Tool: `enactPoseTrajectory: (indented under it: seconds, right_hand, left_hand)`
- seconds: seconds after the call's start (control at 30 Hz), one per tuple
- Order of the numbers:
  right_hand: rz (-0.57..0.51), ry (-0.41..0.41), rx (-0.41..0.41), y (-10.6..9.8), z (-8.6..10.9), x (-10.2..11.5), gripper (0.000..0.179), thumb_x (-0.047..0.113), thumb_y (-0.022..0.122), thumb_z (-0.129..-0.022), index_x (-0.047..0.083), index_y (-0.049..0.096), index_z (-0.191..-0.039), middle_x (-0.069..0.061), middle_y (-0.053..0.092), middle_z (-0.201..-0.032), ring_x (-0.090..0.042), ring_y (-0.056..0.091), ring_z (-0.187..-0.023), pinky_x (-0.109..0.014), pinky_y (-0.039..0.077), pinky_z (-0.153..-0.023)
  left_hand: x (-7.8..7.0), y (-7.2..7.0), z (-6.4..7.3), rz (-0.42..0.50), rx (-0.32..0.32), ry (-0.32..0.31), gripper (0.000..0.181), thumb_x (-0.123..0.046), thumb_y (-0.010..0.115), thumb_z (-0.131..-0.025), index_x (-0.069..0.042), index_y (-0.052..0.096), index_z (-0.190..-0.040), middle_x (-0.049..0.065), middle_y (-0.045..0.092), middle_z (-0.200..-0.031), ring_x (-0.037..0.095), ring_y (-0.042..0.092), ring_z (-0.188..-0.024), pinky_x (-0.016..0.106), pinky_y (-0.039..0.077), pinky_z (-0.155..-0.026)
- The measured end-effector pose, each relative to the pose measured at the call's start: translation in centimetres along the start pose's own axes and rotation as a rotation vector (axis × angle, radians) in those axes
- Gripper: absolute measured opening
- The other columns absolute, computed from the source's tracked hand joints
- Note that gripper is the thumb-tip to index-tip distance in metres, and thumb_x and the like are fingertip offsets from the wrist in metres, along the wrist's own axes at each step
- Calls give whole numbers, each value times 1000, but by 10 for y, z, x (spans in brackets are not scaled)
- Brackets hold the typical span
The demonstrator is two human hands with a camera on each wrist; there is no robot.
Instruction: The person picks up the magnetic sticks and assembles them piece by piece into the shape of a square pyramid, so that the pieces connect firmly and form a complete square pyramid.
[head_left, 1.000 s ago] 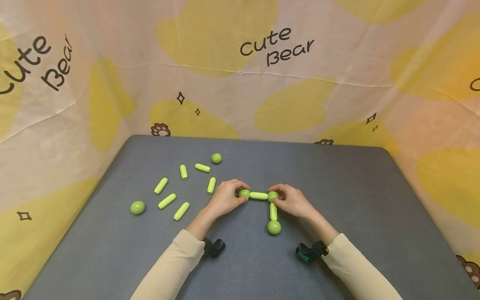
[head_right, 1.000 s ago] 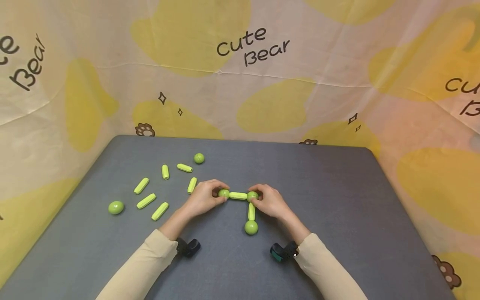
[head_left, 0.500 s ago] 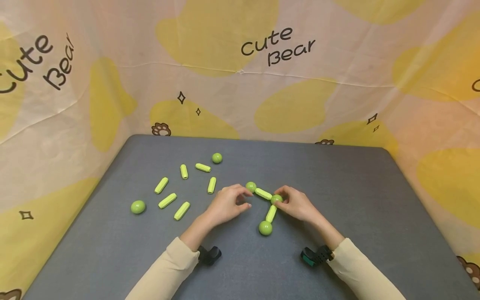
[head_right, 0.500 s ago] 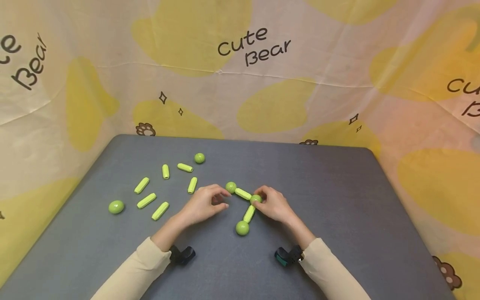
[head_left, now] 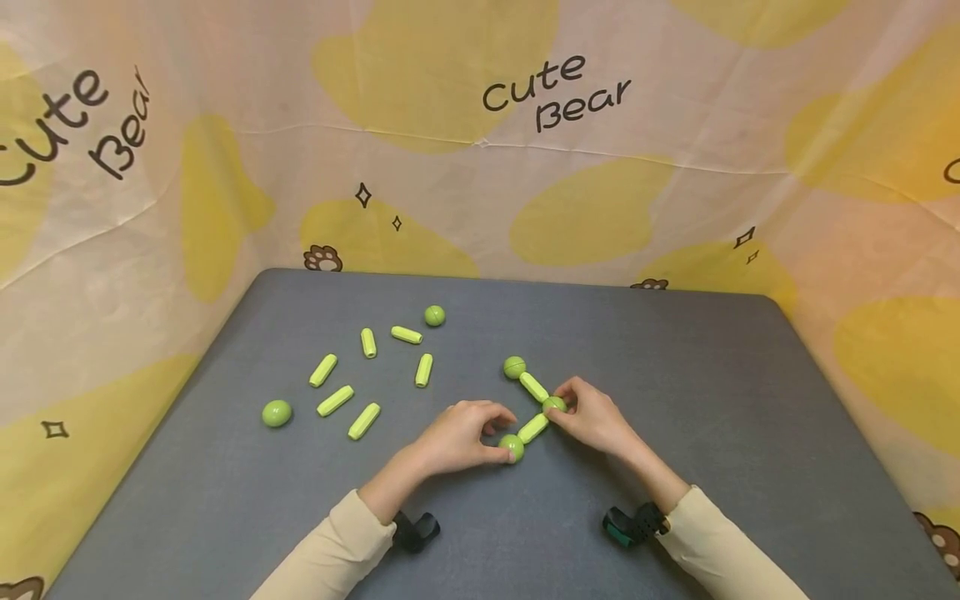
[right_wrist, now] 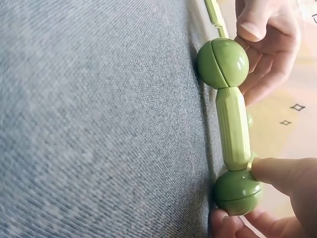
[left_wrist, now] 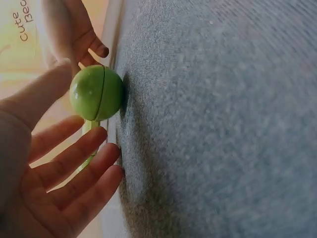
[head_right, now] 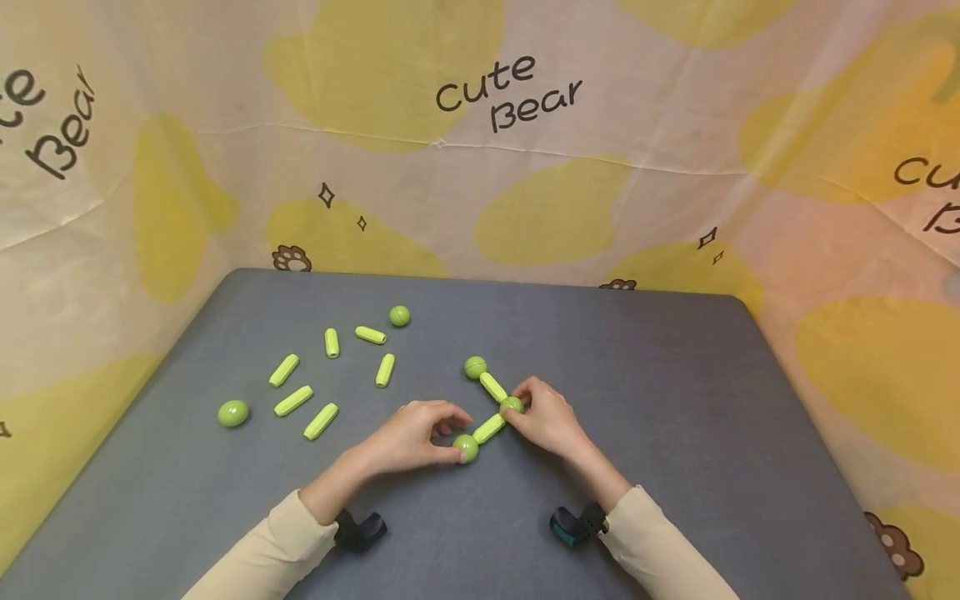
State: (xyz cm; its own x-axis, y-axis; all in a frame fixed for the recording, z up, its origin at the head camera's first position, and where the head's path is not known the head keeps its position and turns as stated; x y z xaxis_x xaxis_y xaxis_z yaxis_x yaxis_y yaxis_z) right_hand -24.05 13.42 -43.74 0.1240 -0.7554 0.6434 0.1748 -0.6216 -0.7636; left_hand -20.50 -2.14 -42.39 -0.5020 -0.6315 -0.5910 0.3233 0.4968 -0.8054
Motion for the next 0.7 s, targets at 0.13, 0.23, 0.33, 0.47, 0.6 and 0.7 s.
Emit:
enactPoseTrajectory:
  seconds: [0.13, 0.23, 0.33, 0.47, 0.6, 0.7]
  right_hand:
    - [-8, 11, 9, 0, 2, 0, 26, 26, 68, -80, 8, 59, -96, -2, 62, -85, -11, 53, -71, -27, 43, -62]
    - [-13, 14, 18, -1, 5, -1, 25, 27, 67, -82, 8, 59, -95, -2, 63, -85, -11, 55, -72, -27, 44, -63]
    - [-15, 18, 33, 0, 8, -1, 23, 27, 66, -83, 8, 60, -94, -2, 64, -85, -11, 57, -73, -27, 45, -63]
    - [-24, 16, 52, 1, 12, -1, 21, 27, 64, -84, 8, 60, -93, -1, 64, -84, -10, 56, -72, -27, 45, -63]
    - [-39, 9, 59, 2, 16, -1, 19, 26, 64, -84, 9, 60, -92, 1, 63, -82, -8, 55, -70, -26, 44, -62]
    - [-45, 2, 63, 2, 20, 0, 19, 26, 65, -84, 9, 59, -91, 1, 62, -81, -7, 55, -69, -26, 44, -62]
  left_hand:
    - [-1, 0, 0, 1, -5, 18, 36, -33, 74, -76, -14, 67, -105, -4, 67, -99, 6, 61, -80, 20, 47, -71]
    - [-3, -2, 1, 9, -1, 37, 27, -27, 73, -77, -14, 69, -101, -5, 67, -92, 5, 60, -75, 19, 46, -67]
    - [-2, -5, 4, 12, 0, 48, 21, -21, 72, -78, -15, 70, -98, -7, 65, -86, 6, 59, -71, 18, 44, -63]
    - [2, -9, 6, 4, -8, 45, 19, -18, 70, -79, -15, 70, -98, -7, 64, -83, 8, 58, -69, 18, 43, -62]
    - [6, -14, 7, 0, -17, 43, 20, -14, 68, -80, -14, 70, -100, -6, 65, -87, 7, 59, -72, 19, 45, -65]
    - [10, -17, 7, 6, -24, 37, 21, -12, 67, -79, -14, 70, -100, -5, 66, -91, 6, 60, -75, 20, 47, -67]
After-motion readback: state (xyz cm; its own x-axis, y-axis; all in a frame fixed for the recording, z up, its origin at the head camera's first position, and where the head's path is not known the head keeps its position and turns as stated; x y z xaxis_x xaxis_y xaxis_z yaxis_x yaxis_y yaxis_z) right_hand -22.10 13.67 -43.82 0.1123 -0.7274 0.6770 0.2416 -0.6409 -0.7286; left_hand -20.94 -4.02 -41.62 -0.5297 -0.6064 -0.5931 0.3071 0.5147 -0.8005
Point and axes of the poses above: each hand's wrist, its own z-axis away from the middle knuckle, its own y-axis out of the palm, x = y × z, the point moved 9 cm from there along -z, towards the middle knuckle
